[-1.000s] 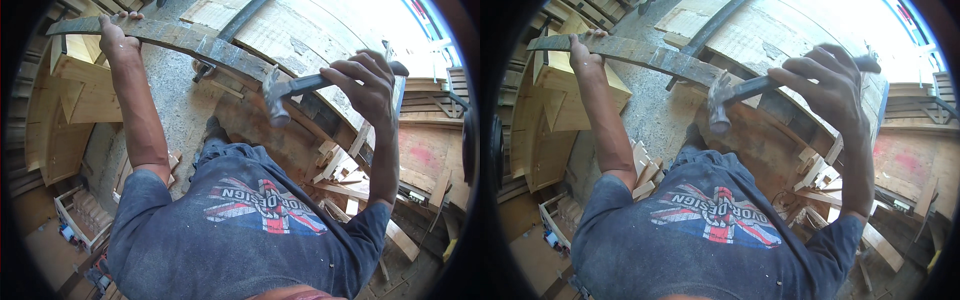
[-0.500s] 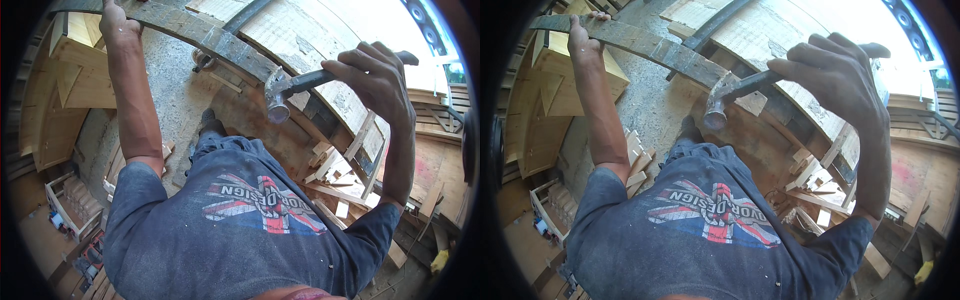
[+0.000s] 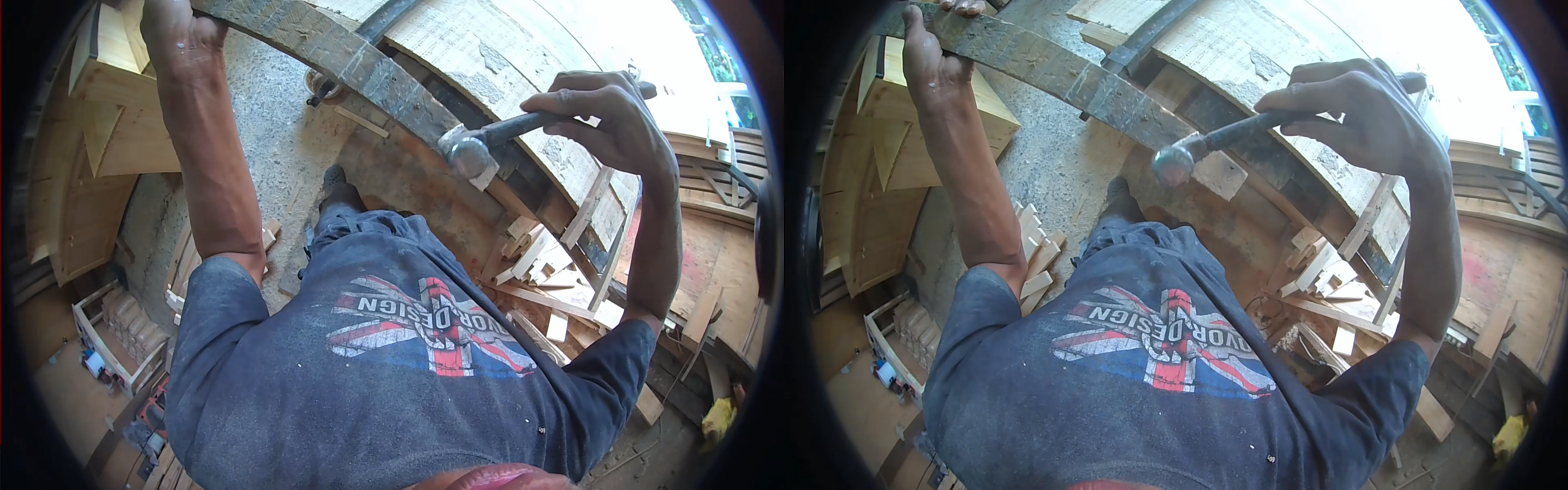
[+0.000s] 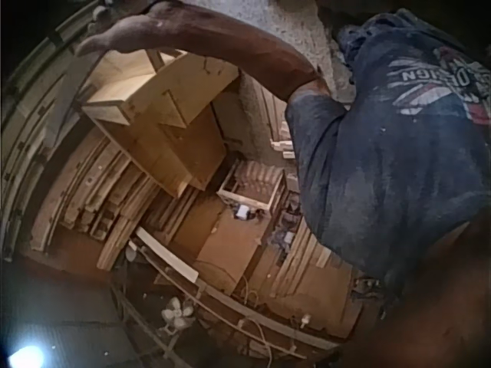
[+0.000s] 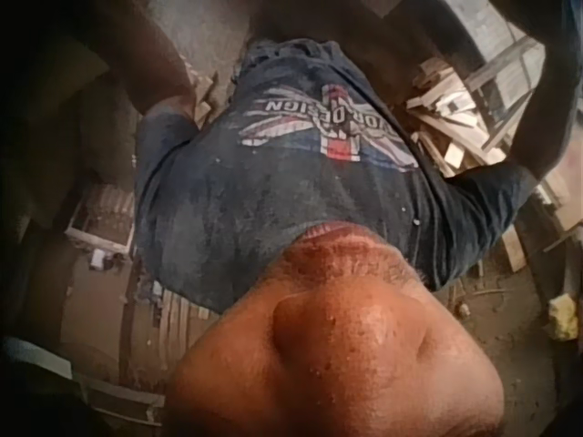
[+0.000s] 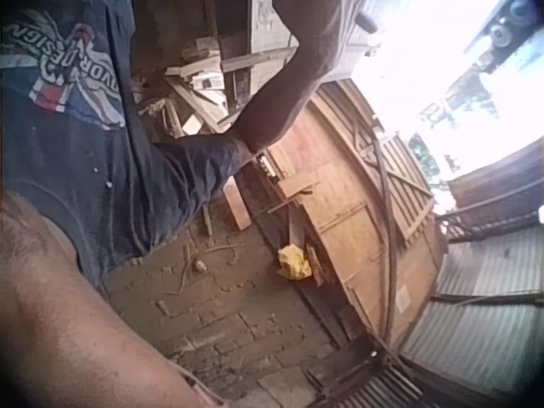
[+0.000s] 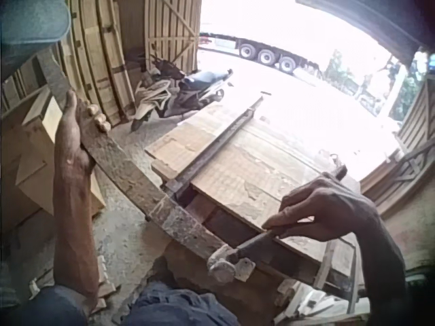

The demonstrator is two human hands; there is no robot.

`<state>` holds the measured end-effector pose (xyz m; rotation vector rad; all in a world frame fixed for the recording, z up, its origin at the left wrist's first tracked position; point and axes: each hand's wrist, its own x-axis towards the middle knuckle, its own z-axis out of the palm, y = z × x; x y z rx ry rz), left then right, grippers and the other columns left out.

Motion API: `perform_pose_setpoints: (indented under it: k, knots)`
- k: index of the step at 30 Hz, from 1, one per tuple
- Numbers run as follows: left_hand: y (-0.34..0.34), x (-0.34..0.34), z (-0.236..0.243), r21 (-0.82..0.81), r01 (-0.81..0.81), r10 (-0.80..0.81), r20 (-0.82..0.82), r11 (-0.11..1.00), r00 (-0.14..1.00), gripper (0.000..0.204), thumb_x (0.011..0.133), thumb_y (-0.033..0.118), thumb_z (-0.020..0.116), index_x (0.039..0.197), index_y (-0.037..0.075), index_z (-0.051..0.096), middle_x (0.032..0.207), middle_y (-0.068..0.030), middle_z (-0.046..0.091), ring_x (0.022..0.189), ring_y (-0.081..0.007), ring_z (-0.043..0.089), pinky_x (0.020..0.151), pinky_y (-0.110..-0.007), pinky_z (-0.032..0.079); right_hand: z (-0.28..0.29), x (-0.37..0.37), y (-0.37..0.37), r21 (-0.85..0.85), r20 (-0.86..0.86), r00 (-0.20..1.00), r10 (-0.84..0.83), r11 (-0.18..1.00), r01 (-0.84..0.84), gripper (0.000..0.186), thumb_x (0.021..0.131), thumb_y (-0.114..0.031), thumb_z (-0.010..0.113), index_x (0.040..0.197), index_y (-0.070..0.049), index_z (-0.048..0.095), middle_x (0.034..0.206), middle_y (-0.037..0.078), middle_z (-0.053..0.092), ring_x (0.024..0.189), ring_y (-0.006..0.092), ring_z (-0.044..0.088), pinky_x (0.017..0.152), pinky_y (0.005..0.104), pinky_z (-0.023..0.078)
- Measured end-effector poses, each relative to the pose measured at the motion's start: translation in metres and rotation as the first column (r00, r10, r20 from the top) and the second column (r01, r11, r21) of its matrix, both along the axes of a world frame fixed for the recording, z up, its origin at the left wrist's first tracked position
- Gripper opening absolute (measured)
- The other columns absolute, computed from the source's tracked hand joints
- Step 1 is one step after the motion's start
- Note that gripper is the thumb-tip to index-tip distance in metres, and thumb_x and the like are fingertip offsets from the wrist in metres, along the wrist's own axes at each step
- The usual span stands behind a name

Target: Constructing a wooden furniture frame by hammering nails into planks.

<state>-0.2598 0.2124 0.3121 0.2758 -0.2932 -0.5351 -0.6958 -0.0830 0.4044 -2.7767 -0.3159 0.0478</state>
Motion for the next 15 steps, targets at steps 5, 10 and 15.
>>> perform_pose_setpoints:
  k: [5, 10, 15]
  knots:
    - [-0.052, -0.108, 0.026, 0.456, -0.458, 0.380, 0.256, 0.763, 0.889, 0.033, 0.100, 0.046, 0.062, 0.101, 0.015, 0.050, 0.072, -0.0035, 0.060, 0.056, -0.0199, 0.060, 0.053, -0.038, 0.055, -0.037, -0.012, 0.007, -0.121, 0.169, 0.986, 0.017, 0.993, 0.004, 0.029, 0.084, -0.012, 0.075, 0.112, -0.020, 0.077, 0.080, 0.000, 0.068, 0.067, 0.0176, 0.062, 0.062, 0.0340, 0.049]
    - [-0.050, -0.111, -0.054, 0.705, -0.573, 0.668, 0.189, 0.418, 0.719, 0.042, 0.101, 0.032, 0.056, 0.118, -0.005, 0.047, 0.104, -0.0147, 0.059, 0.075, -0.0285, 0.064, 0.071, -0.047, 0.060, -0.136, -0.025, 0.048, 0.319, 0.457, 0.749, -0.479, 0.875, 0.364, 0.031, 0.089, -0.016, 0.075, 0.120, -0.015, 0.072, 0.087, 0.005, 0.070, 0.076, 0.0175, 0.068, 0.063, 0.0332, 0.053]
    - [-0.063, -0.135, -0.147, 0.829, -0.431, 0.845, -0.090, 0.357, 0.527, 0.039, 0.105, 0.020, 0.053, 0.116, -0.014, 0.037, 0.086, -0.0173, 0.053, 0.057, -0.0204, 0.060, 0.041, -0.031, 0.056, -0.221, -0.050, 0.066, 0.641, 0.125, 0.440, -0.889, 0.411, 0.648, 0.025, 0.100, -0.016, 0.061, 0.122, -0.002, 0.063, 0.083, 0.010, 0.067, 0.070, 0.0178, 0.063, 0.063, 0.0296, 0.048]
